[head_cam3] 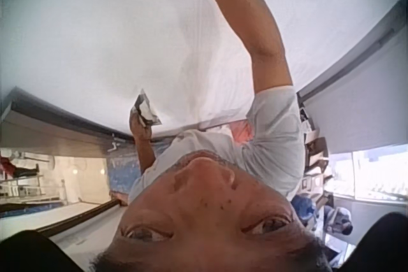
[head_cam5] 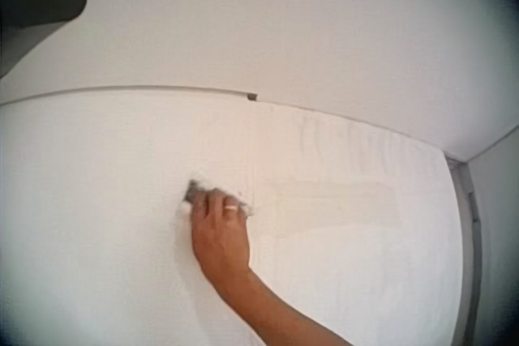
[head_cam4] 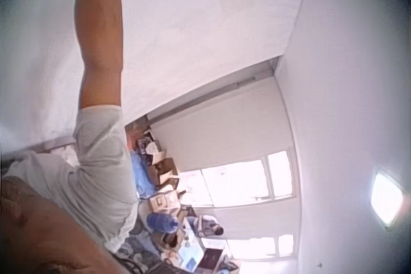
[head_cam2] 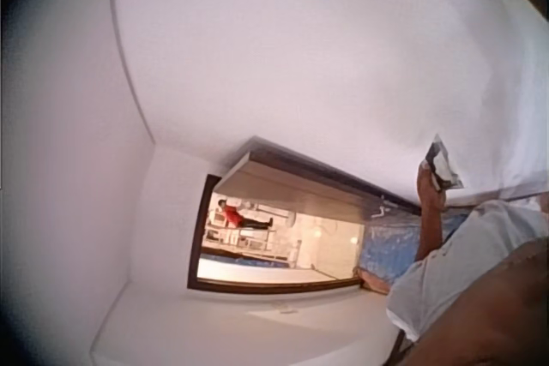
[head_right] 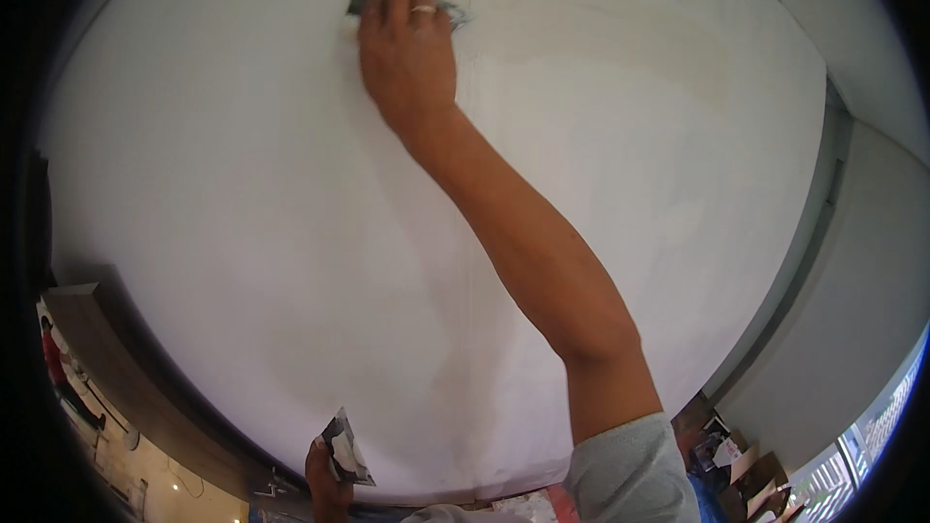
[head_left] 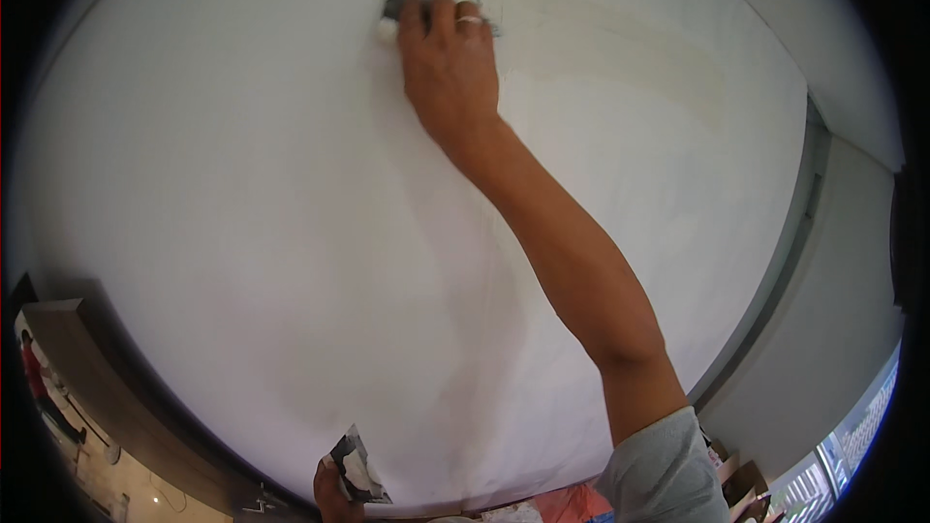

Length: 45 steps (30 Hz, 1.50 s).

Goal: The person scoops compound using putty knives and applies it onto the wall, smoothing it across the surface with the knife.

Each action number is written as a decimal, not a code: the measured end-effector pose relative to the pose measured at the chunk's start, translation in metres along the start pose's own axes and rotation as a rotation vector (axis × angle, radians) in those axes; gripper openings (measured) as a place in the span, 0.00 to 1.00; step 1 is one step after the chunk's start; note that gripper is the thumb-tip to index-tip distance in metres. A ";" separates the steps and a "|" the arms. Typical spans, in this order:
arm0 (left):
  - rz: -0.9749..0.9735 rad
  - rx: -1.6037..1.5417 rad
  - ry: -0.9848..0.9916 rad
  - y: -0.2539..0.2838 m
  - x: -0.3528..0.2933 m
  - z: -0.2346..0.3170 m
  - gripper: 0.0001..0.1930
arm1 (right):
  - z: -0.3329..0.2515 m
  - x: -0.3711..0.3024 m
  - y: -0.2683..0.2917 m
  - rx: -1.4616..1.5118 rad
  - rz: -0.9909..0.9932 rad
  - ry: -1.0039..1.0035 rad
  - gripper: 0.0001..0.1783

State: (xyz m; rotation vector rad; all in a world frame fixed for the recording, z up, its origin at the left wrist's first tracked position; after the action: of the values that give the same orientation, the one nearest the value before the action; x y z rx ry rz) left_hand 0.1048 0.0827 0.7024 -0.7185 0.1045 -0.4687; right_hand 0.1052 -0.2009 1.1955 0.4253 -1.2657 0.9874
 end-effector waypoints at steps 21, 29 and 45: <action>-0.047 0.003 -0.014 0.019 -0.001 0.005 0.21 | 0.077 0.066 0.075 0.040 -0.329 -0.204 0.11; -0.038 -0.059 0.003 0.024 0.006 -0.001 0.21 | 0.063 0.021 0.064 0.099 -0.333 -0.173 0.12; -0.075 -0.020 0.138 0.027 0.003 0.019 0.22 | 0.098 -0.072 0.203 0.729 -0.614 -0.906 0.17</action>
State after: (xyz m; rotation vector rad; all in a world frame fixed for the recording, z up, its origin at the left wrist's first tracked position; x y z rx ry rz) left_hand 0.1224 0.1110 0.6991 -0.7107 0.2122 -0.5900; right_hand -0.1147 -0.1910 1.1090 1.8669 -1.3592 0.6859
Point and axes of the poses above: each hand's wrist, its own x-axis towards the middle knuckle, its own y-axis out of the back of the hand, z = x × y, the point moved 3 cm from there along x, towards the middle knuckle, and after that the axes turned 3 degrees about -y, right-handed, at the moved point
